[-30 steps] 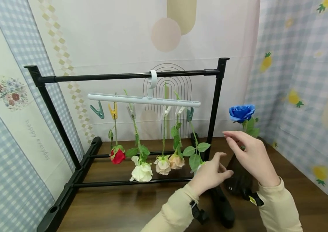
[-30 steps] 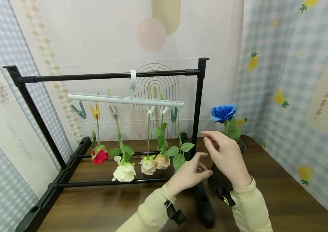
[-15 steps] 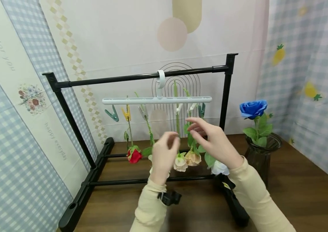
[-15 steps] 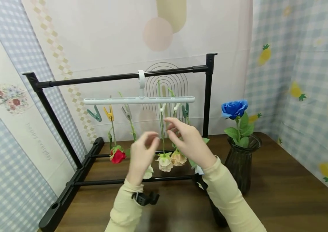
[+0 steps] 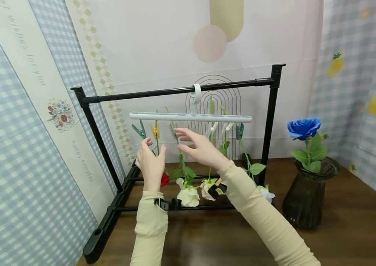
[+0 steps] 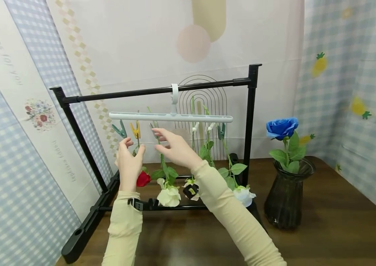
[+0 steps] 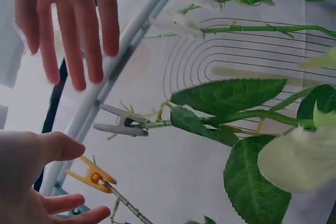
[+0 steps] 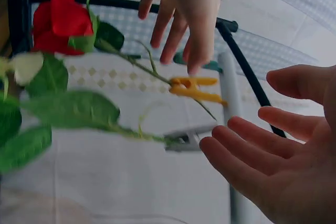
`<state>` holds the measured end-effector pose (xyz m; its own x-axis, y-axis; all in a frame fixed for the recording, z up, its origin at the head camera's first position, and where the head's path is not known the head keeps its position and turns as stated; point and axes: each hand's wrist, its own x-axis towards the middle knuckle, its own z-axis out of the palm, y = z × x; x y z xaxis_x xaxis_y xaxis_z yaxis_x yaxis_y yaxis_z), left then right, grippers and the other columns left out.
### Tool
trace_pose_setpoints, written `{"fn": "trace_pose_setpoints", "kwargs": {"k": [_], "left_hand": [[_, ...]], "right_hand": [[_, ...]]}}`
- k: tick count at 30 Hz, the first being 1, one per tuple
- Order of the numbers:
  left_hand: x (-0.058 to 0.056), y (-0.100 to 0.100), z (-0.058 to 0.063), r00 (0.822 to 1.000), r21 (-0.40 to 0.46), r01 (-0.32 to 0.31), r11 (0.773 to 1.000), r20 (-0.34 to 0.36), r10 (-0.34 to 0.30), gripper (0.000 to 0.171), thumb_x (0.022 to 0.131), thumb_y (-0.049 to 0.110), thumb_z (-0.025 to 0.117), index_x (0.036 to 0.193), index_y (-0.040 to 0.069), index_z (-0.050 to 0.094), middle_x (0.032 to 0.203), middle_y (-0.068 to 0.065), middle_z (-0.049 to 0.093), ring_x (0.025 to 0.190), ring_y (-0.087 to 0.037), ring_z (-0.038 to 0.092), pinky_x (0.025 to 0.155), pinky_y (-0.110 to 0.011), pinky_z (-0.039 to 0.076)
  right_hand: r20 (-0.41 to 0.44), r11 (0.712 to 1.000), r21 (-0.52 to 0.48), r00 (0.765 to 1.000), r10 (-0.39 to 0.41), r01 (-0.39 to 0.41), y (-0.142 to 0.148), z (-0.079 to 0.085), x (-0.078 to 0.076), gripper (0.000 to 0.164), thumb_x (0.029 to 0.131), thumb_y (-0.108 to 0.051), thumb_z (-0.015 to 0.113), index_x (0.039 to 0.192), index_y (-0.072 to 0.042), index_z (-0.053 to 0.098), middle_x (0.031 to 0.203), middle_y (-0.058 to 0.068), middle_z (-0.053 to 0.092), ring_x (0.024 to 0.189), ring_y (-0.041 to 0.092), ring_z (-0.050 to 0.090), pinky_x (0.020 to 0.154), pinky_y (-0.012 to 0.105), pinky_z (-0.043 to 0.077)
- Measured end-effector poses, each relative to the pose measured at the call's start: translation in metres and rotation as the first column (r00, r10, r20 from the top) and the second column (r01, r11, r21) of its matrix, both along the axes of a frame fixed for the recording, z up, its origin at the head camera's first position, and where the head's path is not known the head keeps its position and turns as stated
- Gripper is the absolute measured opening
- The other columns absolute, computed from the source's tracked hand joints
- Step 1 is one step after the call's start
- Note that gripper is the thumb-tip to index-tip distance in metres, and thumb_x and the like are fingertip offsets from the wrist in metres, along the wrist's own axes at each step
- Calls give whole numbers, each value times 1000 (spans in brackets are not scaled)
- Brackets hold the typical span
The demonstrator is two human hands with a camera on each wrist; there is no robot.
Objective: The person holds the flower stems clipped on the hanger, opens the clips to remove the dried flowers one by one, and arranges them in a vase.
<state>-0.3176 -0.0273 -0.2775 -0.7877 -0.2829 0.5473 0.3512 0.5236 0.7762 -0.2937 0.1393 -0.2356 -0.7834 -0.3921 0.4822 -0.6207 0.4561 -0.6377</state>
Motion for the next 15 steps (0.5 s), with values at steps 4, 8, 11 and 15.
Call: {"fn": "trace_pose_setpoints", "kwargs": {"k": [4, 8, 11, 15], "left_hand": [[-11, -6, 2, 995, -67, 12, 998, 104, -5, 57, 93, 32, 61, 141, 8, 41, 134, -15, 55, 130, -39, 41, 110, -58, 16], [-21, -7, 3, 987, -116, 27, 993, 162, -7, 53, 94, 32, 60, 140, 9, 46, 127, -15, 63, 119, -39, 53, 106, -57, 23], [-25, -5, 0, 984, -133, 32, 991, 177, -8, 45, 95, 32, 60, 133, 9, 54, 117, -15, 69, 108, -36, 61, 101, -57, 31], [-26, -4, -8, 986, -158, 31, 987, 170, -4, 26, 98, 28, 55, 113, 10, 66, 104, -14, 73, 94, -34, 66, 96, -57, 39]], "right_hand": [[107, 998, 49, 994, 33, -38, -19, 4, -16, 56, 100, -25, 52, 152, -18, 32, 155, 7, 39, 139, 27, 43, 112, 44, 38], [168, 996, 86, 986, -7, -8, -33, 8, -27, 62, 99, -29, 52, 154, -17, 26, 157, 8, 34, 143, 27, 38, 113, 43, 37], [210, 997, 73, 977, -35, 20, -42, 10, -34, 67, 98, -30, 53, 155, -14, 20, 158, 12, 32, 144, 28, 35, 114, 43, 36], [218, 995, 80, 972, -82, 66, -55, 10, -44, 70, 98, -31, 52, 155, -9, 18, 155, 17, 35, 143, 30, 37, 113, 43, 36]]}}
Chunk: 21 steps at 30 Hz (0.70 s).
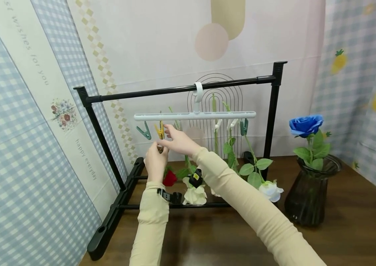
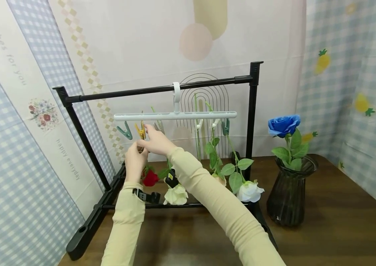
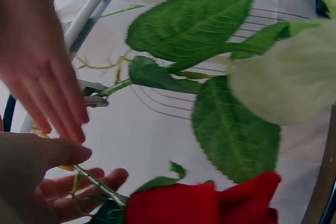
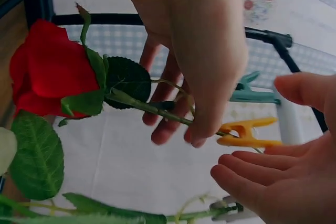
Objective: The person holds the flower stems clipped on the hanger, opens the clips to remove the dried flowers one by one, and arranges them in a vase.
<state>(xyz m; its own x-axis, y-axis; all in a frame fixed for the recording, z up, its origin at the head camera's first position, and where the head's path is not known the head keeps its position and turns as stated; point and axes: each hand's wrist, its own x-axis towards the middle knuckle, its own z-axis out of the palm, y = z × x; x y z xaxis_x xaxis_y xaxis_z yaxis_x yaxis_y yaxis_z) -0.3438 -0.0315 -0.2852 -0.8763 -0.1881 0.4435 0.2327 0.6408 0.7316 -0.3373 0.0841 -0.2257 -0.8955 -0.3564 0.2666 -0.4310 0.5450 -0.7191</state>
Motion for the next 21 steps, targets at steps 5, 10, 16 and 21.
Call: {"fn": "trace_pose_setpoints", "kwargs": {"k": [5, 10, 16, 21], "left_hand": [[0, 4, -7, 999, 3, 22, 1000, -25, -22, 22, 100, 24, 50, 104, 13, 68, 97, -13, 75, 84, -33, 68, 91, -57, 44], [4, 8, -7, 999, 6, 17, 1000, -49, -16, 20, 98, 18, 52, 108, 9, 67, 90, -15, 74, 78, -34, 67, 89, -56, 45], [5, 8, -10, 993, 23, 40, 999, -110, -37, 21, 97, 18, 54, 109, 7, 68, 76, -16, 71, 62, -31, 63, 71, -47, 48], [5, 12, -14, 992, 35, 68, 997, -105, -64, 20, 96, 18, 56, 108, 9, 69, 72, -14, 71, 56, -25, 60, 64, -38, 46]], "right_hand": [[-105, 993, 51, 989, -104, 109, -14, 3, -7, 63, 99, -28, 50, 150, -1, 26, 132, 22, 58, 106, 29, 65, 85, 36, 53], [-221, 952, 121, 943, -249, 280, -24, 5, -5, 50, 100, -36, 50, 137, -3, 45, 98, 14, 70, 68, 22, 63, 57, 31, 47], [-372, 906, 107, 861, -346, 410, -29, -2, -13, 36, 99, -43, 51, 93, -8, 60, 73, 5, 62, 59, 19, 58, 50, 26, 39], [-465, 881, 55, 792, -394, 471, -25, -10, -20, 44, 96, -48, 54, 69, -14, 46, 54, -2, 44, 47, 13, 44, 46, 22, 26]]}}
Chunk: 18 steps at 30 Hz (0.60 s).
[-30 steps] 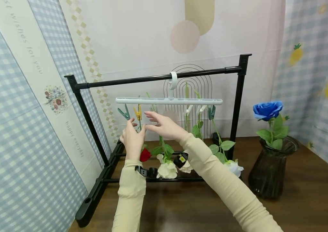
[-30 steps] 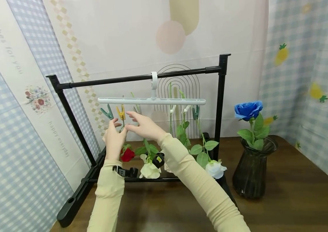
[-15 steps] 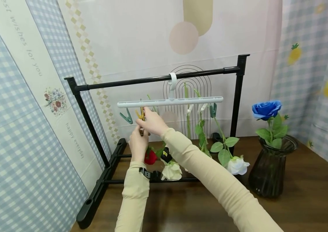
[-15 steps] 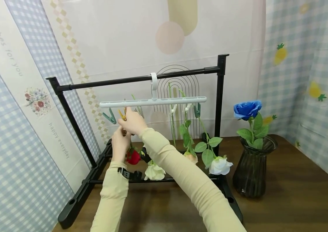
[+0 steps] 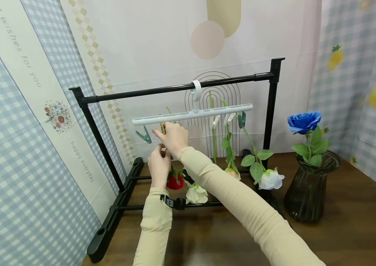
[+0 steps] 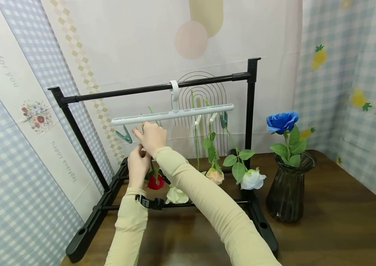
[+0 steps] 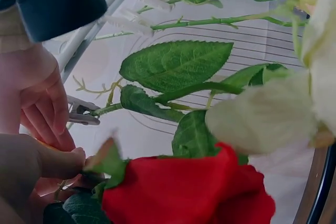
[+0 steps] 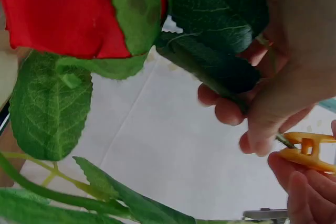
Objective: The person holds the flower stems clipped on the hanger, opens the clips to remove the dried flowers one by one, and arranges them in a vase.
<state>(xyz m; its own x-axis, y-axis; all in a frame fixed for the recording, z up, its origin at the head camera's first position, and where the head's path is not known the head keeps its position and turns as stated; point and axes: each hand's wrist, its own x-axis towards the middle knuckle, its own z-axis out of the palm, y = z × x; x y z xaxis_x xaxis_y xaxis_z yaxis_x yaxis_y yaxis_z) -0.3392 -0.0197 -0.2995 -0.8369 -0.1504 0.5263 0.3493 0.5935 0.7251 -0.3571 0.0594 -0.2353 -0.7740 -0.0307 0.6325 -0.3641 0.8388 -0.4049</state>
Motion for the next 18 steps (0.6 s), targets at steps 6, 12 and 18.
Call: {"fn": "trace_pose_setpoints", "kwargs": {"k": [6, 12, 18], "left_hand": [[-1, 0, 0, 1000, 8, 13, 1000, -2, -13, 21, 95, 19, 57, 109, 10, 70, 67, -13, 69, 49, -20, 54, 60, -33, 41], [-4, -5, 0, 1000, 25, 17, 1000, 1, -17, 23, 97, 24, 57, 111, 12, 70, 69, -11, 69, 53, -21, 58, 70, -42, 48], [-5, -11, -8, 996, 92, 85, 992, 1, -85, 26, 96, 23, 59, 116, 9, 67, 73, -13, 71, 58, -21, 64, 62, -31, 46]], "right_hand": [[-56, 999, -27, 998, -25, 24, 0, -4, -5, 46, 96, -43, 57, 64, -16, 38, 52, -4, 36, 45, 12, 37, 47, 22, 23], [-55, 997, -65, 998, 33, -37, 1, -2, -5, 44, 98, -35, 53, 62, -16, 36, 53, -4, 35, 47, 11, 34, 49, 22, 24], [-18, 985, -135, 994, 107, -108, 2, -7, -4, 43, 99, -32, 52, 62, -15, 38, 54, -3, 37, 47, 12, 33, 49, 21, 23]]}}
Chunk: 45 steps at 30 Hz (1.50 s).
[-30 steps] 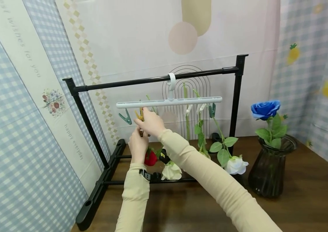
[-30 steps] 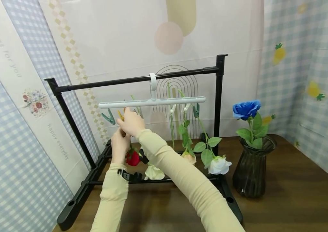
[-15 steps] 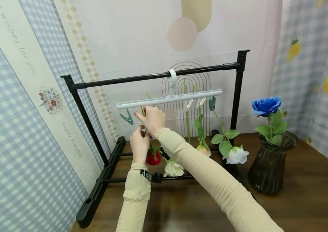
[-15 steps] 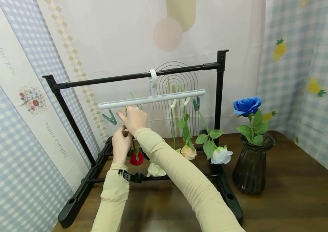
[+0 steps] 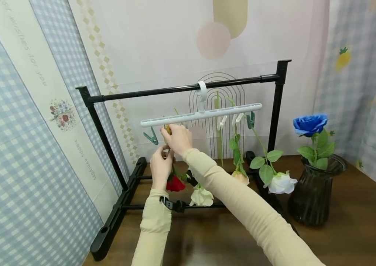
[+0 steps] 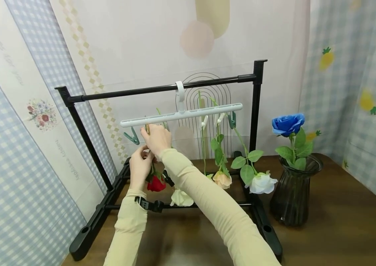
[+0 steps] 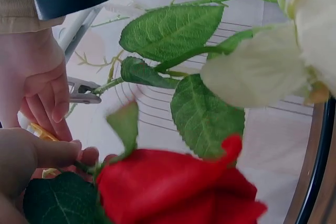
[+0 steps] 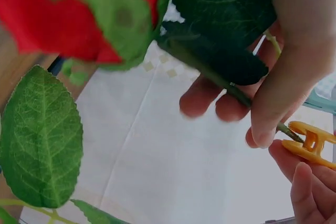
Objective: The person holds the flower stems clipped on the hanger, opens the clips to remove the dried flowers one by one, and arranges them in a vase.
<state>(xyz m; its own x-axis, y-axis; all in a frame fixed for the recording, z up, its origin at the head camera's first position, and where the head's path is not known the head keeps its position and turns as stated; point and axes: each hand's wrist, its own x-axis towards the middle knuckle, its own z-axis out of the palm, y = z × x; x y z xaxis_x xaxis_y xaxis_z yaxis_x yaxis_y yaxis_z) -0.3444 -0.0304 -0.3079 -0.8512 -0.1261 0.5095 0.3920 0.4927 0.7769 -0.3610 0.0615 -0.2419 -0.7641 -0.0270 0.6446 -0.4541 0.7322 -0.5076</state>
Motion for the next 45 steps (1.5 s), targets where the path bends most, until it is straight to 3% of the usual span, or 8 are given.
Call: {"fn": "trace_pose_setpoints", "kwargs": {"k": [3, 8, 14, 22, 28, 34, 38, 45], "left_hand": [[1, -1, -5, 999, 44, 48, 998, 17, -49, 28, 95, 19, 60, 120, 7, 64, 78, -15, 72, 63, -23, 69, 59, -27, 48], [1, -2, -6, 997, 46, 78, 996, 22, -79, 30, 95, 14, 59, 124, 8, 61, 82, -16, 74, 70, -30, 72, 64, -31, 53], [1, -8, -6, 997, -46, 9, 999, 76, -5, 29, 94, 15, 60, 123, 13, 62, 83, -13, 75, 71, -27, 72, 64, -30, 47], [3, -20, -10, 988, -163, -87, 983, 116, 107, 25, 94, 16, 58, 118, 19, 67, 94, -9, 76, 66, -24, 66, 55, -31, 41], [7, -31, -16, 971, -224, -169, 960, 128, 200, 23, 94, 21, 61, 115, 20, 70, 106, -9, 74, 81, -31, 68, 65, -43, 50], [11, -42, -20, 966, -302, -206, 931, 87, 242, 23, 92, 18, 64, 113, 15, 72, 105, -9, 75, 89, -33, 69, 81, -50, 49], [12, -48, -23, 961, -326, -227, 918, 79, 265, 23, 90, 12, 64, 110, 16, 74, 103, -7, 76, 92, -32, 68, 89, -52, 44], [18, -55, -25, 957, -373, -254, 892, 38, 289, 26, 88, 7, 62, 105, 19, 77, 103, -6, 76, 91, -32, 67, 81, -49, 40]], "right_hand": [[39, 999, -23, 999, 25, -25, 2, -5, 0, 43, 99, -32, 52, 62, -15, 40, 56, -2, 39, 47, 12, 34, 48, 21, 24], [59, 998, -45, 997, 47, -44, 6, -7, -3, 40, 99, -31, 52, 64, -14, 46, 59, 3, 53, 47, 12, 38, 47, 21, 25], [98, 998, -13, 994, 55, -54, 14, -2, -6, 36, 101, -32, 50, 74, -11, 62, 72, 5, 70, 47, 11, 43, 46, 21, 28], [113, 998, -4, 991, 68, -68, 20, -1, -6, 39, 101, -34, 48, 73, -12, 62, 71, 3, 69, 49, 10, 43, 48, 21, 29], [113, 998, 12, 991, 64, -66, 23, -2, -6, 38, 100, -33, 50, 70, -13, 60, 66, 2, 63, 48, 11, 41, 46, 21, 26], [121, 998, 42, 992, 46, -51, 26, -1, -5, 39, 100, -34, 51, 66, -14, 53, 59, -2, 49, 48, 10, 38, 45, 21, 25], [145, 998, 46, 989, 41, -48, 27, 0, -4, 39, 100, -34, 50, 65, -15, 51, 60, -2, 50, 50, 11, 39, 46, 22, 26], [145, 997, 40, 988, 60, -66, 26, -2, -2, 37, 98, -37, 54, 68, -14, 51, 62, -1, 52, 52, 11, 41, 48, 22, 29]]}}
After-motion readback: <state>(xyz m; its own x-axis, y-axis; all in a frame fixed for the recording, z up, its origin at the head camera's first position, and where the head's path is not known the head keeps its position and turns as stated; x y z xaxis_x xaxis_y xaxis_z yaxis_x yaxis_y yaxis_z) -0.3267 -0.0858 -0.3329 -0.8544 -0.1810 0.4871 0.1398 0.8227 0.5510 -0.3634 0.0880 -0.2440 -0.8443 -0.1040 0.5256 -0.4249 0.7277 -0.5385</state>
